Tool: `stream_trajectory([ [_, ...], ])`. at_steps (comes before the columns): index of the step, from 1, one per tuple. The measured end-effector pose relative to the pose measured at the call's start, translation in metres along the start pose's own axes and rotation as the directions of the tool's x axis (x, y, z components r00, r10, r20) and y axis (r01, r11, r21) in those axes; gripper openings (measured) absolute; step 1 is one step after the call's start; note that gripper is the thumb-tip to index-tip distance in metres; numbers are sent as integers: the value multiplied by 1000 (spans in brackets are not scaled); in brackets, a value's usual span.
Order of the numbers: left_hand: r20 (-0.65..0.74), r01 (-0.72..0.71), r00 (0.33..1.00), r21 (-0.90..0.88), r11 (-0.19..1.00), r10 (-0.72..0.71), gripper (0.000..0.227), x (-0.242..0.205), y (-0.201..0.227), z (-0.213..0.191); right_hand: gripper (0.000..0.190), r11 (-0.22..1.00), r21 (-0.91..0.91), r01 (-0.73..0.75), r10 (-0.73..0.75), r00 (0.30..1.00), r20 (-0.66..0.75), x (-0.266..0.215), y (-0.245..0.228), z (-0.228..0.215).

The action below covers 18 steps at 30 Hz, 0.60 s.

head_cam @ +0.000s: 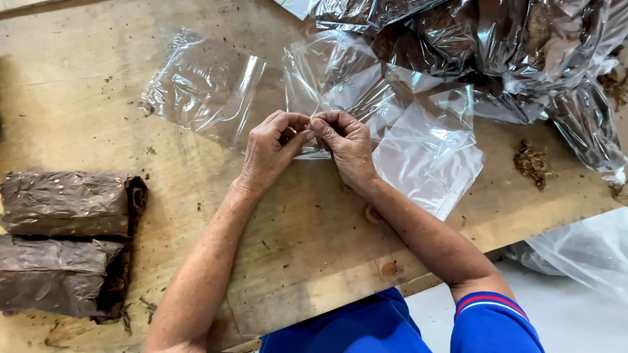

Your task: The person places dark brown wrapped bundles into clear plastic bags and seals them by hand. They repeat this process for multiple bundles, stacking the finished packages on the table.

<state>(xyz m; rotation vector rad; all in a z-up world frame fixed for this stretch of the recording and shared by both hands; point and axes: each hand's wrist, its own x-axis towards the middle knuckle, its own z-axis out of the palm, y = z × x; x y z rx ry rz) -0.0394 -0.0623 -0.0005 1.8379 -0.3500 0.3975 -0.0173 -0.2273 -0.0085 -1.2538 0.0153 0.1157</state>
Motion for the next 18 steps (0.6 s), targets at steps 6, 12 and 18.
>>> stream_trajectory([
  [6, 2, -14, 1000, 16, 1000, 14, 17, -2, -6, 1, 19, 999, -34, 25, -25, 1000, 19, -2, -2, 0],
  [12, 12, -42, 999, 30, 999, 42, 13, -1, 0, 1, 27, 999, -29, 29, -30, 999, -17, 7, 19, -14],
  [18, 1, -61, 998, 57, 996, 61, 12, -1, 2, 2, 15, 997, -49, 62, -64, 998, -28, -1, -9, 3],
])
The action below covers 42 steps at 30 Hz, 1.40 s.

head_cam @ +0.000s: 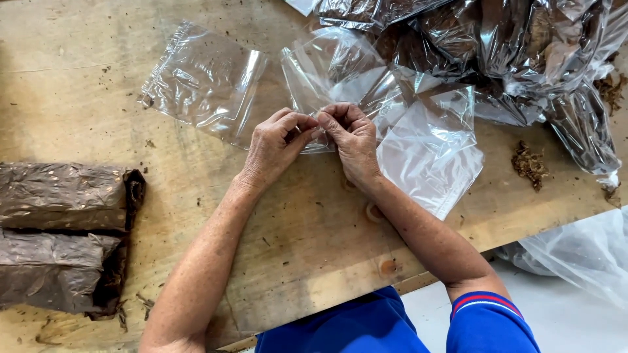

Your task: The person places dark brown wrapped bundles into clear plastic bags and seals them by hand. They repeat this process for multiple bundles, stacking the finished packages on the table.

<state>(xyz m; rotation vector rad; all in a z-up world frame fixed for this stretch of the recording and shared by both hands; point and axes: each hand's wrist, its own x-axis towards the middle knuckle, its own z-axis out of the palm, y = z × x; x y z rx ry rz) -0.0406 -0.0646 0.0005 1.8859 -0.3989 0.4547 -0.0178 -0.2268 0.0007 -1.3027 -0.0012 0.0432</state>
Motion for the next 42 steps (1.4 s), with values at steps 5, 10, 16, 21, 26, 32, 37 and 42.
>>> stream_trajectory([
  [5, 6, 18, 1000, -9, 1000, -18, 10, 0, 4, -1, 13, 999, 48, -15, 16, 1000, -15, 12, 20, -12],
  [10, 5, 19, 1000, 16, 1000, -20, 9, 0, 0, 0, 22, 999, 14, 46, -46, 999, 2, 13, 24, -15],
  [16, -1, -4, 1000, 20, 1000, 4, 7, 1, 5, -2, 32, 999, 50, 2, 0, 999, -39, 12, 30, -18],
  [21, -6, -3, 1000, 17, 1000, 3, 7, 1, 2, -2, 24, 993, 116, -32, 35, 999, -24, 14, 23, -16],
  [26, -14, -4, 1000, 19, 1000, 5, 7, 3, 3, -3, 19, 991, 131, -36, 38, 999, -11, 13, 14, -15],
  [32, -12, 23, 1000, -10, 1000, -23, 9, 2, 3, -2, 24, 993, 110, -48, 49, 999, -4, 13, 16, -18],
  [37, -28, 106, 994, -126, 986, -110, 48, -2, 8, -2, 29, 999, -28, 38, -35, 997, 75, 11, 21, -22],
  [42, -36, 15, 999, -70, 997, -18, 44, 2, 7, -16, 21, 973, -106, 206, -164, 936, 313, -3, -4, -11],
])
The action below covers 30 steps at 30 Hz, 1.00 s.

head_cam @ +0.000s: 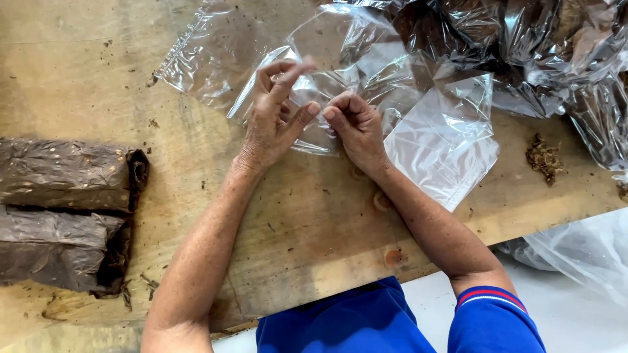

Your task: The person places dark brown wrapped bundles into clear plastic bags and seals them by hand. They repeat this process for multiple bundles, stacking the finished packages on the table.

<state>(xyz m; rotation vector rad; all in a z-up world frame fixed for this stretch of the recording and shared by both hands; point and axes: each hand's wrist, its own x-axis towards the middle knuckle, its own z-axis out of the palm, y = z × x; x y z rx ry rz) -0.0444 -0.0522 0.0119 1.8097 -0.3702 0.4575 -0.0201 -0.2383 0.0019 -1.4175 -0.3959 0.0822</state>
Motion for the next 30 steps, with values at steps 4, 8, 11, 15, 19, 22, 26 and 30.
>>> stream_trajectory([
  [4, -138, -119, 983, 9, 993, 119, 15, 7, -2, -7, 35, 975, -205, 80, -69, 996, 58, -1, -5, -2],
  [8, -228, -55, 972, 16, 998, 57, 14, 4, -6, -5, 22, 995, -72, -68, 73, 995, 64, -3, -11, -2],
  [11, -238, -68, 969, -7, 998, 64, 14, 5, 0, -4, 25, 988, 12, -156, 153, 981, 122, -5, -15, 2],
  [15, -269, -104, 958, -7, 995, 98, 18, 5, 2, -4, 9, 982, -47, -183, 186, 982, 47, -4, -17, 6],
  [19, -303, -131, 941, 88, 988, 151, 19, 6, 4, -5, 5, 980, -85, -182, 186, 982, 30, -1, -31, 5],
  [22, -323, -153, 928, 123, 981, 185, 18, 6, 7, -4, 5, 927, 302, -223, 226, 974, 27, 3, -16, 0],
  [26, -329, -156, 924, 139, 978, 194, 15, 5, 14, -1, 22, 928, 333, -166, 156, 986, 57, -1, -11, 0],
  [30, -292, -167, 934, 153, 974, 206, 13, 5, 16, 1, 24, 994, 45, -97, 98, 995, -9, -6, -13, 9],
])
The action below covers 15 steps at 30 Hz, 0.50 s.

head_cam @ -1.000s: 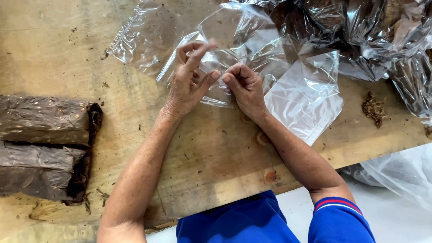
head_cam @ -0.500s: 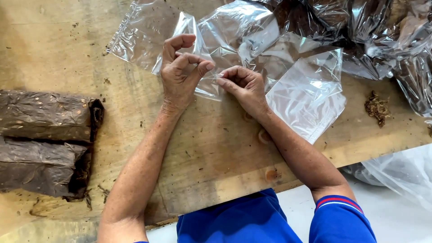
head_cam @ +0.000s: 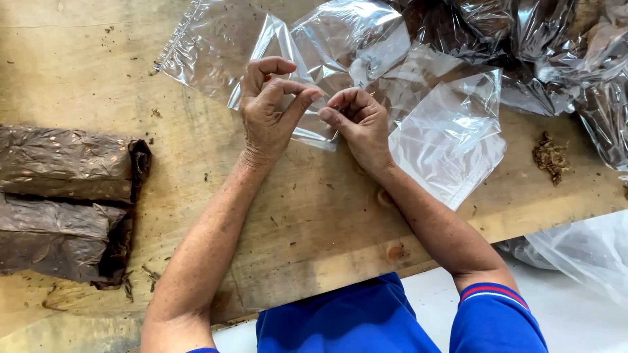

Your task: The person places dark brown wrapped bundles into clear plastic bags and seals them by hand. They repeat this process for multiple bundles, stacking the finished packages on the table.

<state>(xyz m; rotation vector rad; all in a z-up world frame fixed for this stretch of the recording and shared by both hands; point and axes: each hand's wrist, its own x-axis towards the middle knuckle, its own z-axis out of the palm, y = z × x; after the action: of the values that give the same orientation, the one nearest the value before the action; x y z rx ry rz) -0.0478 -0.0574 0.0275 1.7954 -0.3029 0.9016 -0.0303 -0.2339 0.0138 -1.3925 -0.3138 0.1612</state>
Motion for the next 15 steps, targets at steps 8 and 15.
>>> stream_trajectory([
  [8, -70, 22, 997, -10, 1000, -23, 9, -1, -6, 0, 11, 994, -77, -73, 80, 993, 91, 4, -5, -7],
  [15, 9, -65, 998, 125, 990, 65, 15, -1, 0, 1, 12, 990, -80, -115, 127, 975, 180, 1, -7, -6],
])
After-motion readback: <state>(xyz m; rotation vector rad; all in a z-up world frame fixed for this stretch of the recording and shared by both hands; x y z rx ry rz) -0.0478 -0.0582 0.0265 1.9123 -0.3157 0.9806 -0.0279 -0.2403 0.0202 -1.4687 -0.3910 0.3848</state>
